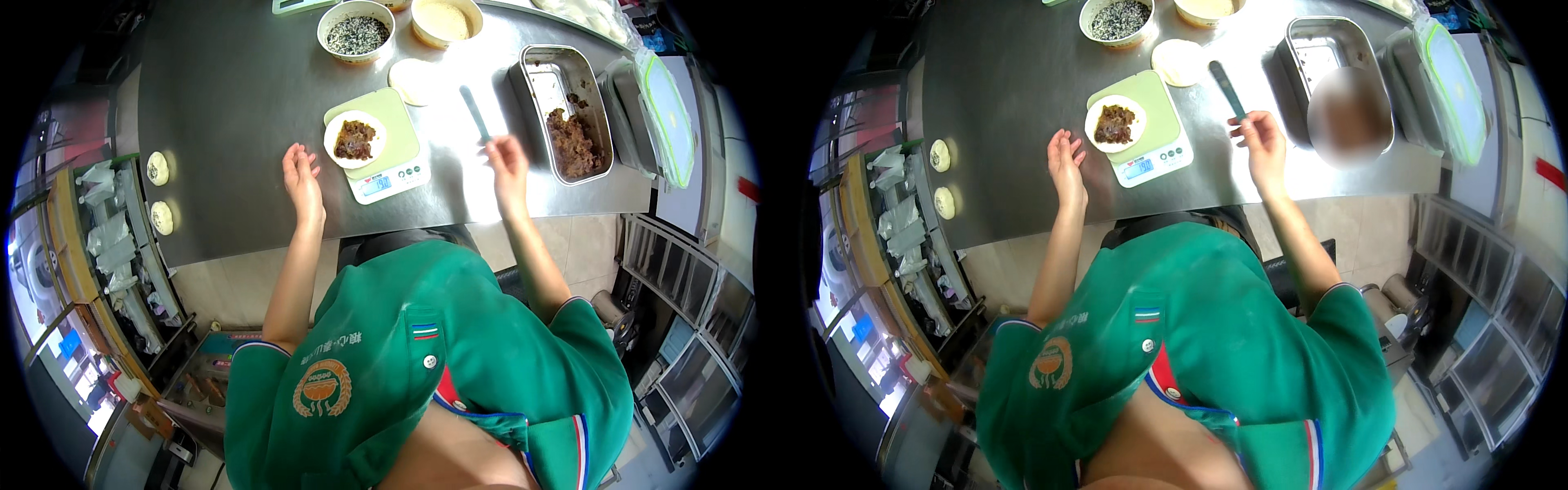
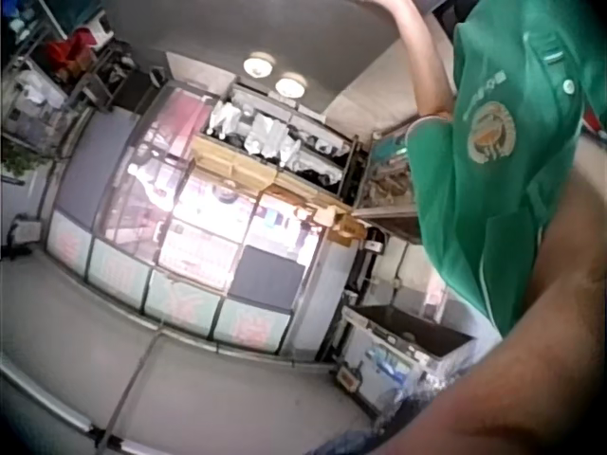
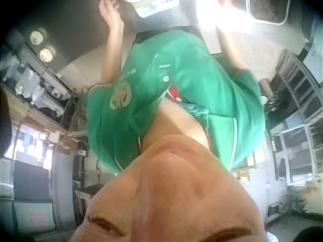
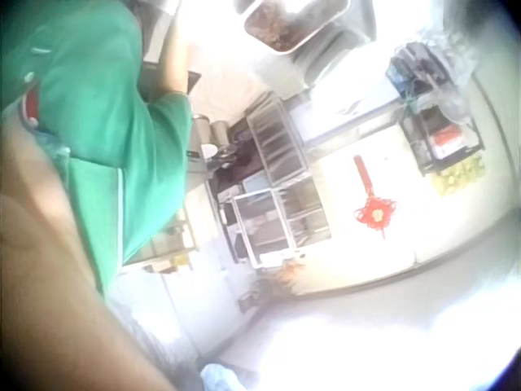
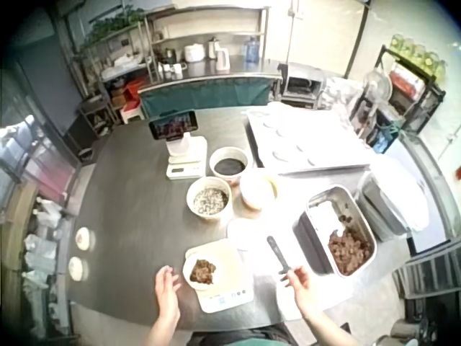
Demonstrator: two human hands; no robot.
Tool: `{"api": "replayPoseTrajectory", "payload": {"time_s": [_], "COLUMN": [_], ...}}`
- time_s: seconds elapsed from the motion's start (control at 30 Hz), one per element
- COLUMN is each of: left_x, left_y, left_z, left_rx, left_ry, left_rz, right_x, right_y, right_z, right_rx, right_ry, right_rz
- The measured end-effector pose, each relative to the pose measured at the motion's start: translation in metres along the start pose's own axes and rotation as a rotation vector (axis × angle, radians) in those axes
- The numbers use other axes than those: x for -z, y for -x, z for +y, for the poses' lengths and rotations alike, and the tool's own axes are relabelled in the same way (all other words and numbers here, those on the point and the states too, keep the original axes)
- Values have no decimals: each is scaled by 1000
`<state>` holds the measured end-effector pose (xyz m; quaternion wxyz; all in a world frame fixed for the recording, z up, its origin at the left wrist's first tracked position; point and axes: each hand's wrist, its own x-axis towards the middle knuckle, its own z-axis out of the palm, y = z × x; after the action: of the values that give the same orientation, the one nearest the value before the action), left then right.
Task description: The person fills round dough discs with a dark filling, seals them into balls, and places them on a tray. The person uses a digital scale to weigh the filling and dough, and handles multiple bowls of ingredients on a stainless steel countertop.
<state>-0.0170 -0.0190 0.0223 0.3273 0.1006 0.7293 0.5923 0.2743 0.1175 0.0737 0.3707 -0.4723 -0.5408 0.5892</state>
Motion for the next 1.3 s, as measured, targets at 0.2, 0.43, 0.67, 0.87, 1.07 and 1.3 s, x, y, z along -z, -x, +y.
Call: {"api": "replayPoseTrajectory", "payload": {"time_s": [0.2, 0.43, 0.67, 0.87, 1.07, 1.3], "left_x": [-11, -19, -19, -58, -148, -252], "left_y": [-8, -10, -7, 21, 64, 103], "left_z": [24, 29, 34, 48, 40, 22], "left_rx": [-112, -106, -162, -746, -521, 35], "left_ry": [-48, -89, -255, -702, -393, -199], "left_rz": [-99, -142, -129, -37, -489, -1002], "right_x": [90, 144, 150, 171, 182, 172], "right_y": [-4, 10, 21, 10, -19, -33], "right_z": [-24, -24, -60, -53, -47, -20], "right_rx": [224, 108, 283, 10, 152, 204], "right_ry": [347, 516, 1222, 1175, 1171, 1237], "right_rz": [207, 305, 369, 374, 203, 12]}}
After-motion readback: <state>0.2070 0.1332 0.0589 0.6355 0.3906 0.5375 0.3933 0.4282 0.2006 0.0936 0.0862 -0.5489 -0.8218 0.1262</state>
